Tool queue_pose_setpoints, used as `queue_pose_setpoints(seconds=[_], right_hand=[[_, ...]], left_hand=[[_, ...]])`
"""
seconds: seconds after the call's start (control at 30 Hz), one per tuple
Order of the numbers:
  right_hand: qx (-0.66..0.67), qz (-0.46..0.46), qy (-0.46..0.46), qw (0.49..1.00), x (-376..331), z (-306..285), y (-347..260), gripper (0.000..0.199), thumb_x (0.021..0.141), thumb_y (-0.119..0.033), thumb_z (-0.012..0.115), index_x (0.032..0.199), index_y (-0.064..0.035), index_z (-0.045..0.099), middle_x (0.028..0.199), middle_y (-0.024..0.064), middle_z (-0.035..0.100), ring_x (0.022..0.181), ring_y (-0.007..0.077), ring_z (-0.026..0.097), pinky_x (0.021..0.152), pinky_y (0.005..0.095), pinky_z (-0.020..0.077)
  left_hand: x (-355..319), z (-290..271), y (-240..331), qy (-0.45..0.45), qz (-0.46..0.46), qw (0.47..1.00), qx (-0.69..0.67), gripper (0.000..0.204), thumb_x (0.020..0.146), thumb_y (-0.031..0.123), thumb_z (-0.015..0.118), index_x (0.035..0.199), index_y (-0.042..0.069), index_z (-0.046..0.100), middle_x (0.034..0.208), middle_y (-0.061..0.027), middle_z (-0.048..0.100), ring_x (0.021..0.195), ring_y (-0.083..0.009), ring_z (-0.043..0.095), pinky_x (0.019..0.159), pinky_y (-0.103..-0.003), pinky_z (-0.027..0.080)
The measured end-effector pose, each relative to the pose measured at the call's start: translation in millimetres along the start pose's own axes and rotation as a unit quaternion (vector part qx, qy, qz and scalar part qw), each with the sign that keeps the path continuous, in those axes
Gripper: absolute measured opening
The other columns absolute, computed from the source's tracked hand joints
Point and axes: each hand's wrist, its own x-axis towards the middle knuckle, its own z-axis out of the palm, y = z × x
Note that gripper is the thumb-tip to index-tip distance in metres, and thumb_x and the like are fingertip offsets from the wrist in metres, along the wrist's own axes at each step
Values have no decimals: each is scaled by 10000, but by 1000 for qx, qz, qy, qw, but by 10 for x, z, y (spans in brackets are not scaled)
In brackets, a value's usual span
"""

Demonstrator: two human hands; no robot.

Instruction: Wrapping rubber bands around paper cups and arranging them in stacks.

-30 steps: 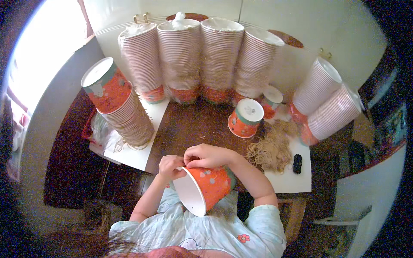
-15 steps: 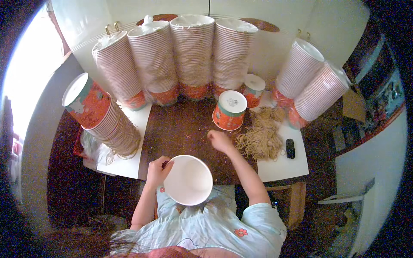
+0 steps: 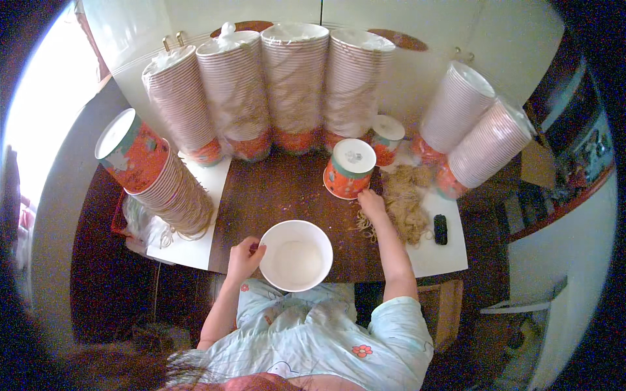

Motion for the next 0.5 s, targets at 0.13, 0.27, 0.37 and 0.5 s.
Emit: queue_pose_setpoints(seconds=[0.13,0.27,0.37,0.5], right_hand=[[-9,-3,-15,1000,-18,6,5,53,710,-73,521,761,-64,535,902,111,532,911,270,502,723,389,447],[153,36,97,983,-95,-235,-100,60,735,-80,519,782,-42,517,837,132,541,838,305,501,703,405,419],[361,-29,186,913,-180,-633,-341,60,783,-63,504,825,-27,480,778,132,563,773,282,546,662,361,430],[480,-44,108,870,-497,-1447,-1064,61,796,-66,527,817,-13,506,765,103,587,711,190,580,648,287,451]], left_hand=[[-17,42,8,-2,-17,1000,-11,185,734,204,607,786,28,577,649,-129,609,593,-231,617,549,-318,488],[-48,68,-8,-9,-36,999,-26,204,736,214,602,797,22,572,664,-137,610,604,-237,617,559,-323,488],[-58,94,-33,-6,-34,999,-23,219,734,226,601,804,21,570,678,-142,611,619,-241,617,570,-325,487],[-57,96,-25,-39,-62,997,-25,252,724,213,611,863,9,560,724,-143,619,646,-231,624,583,-322,491]])
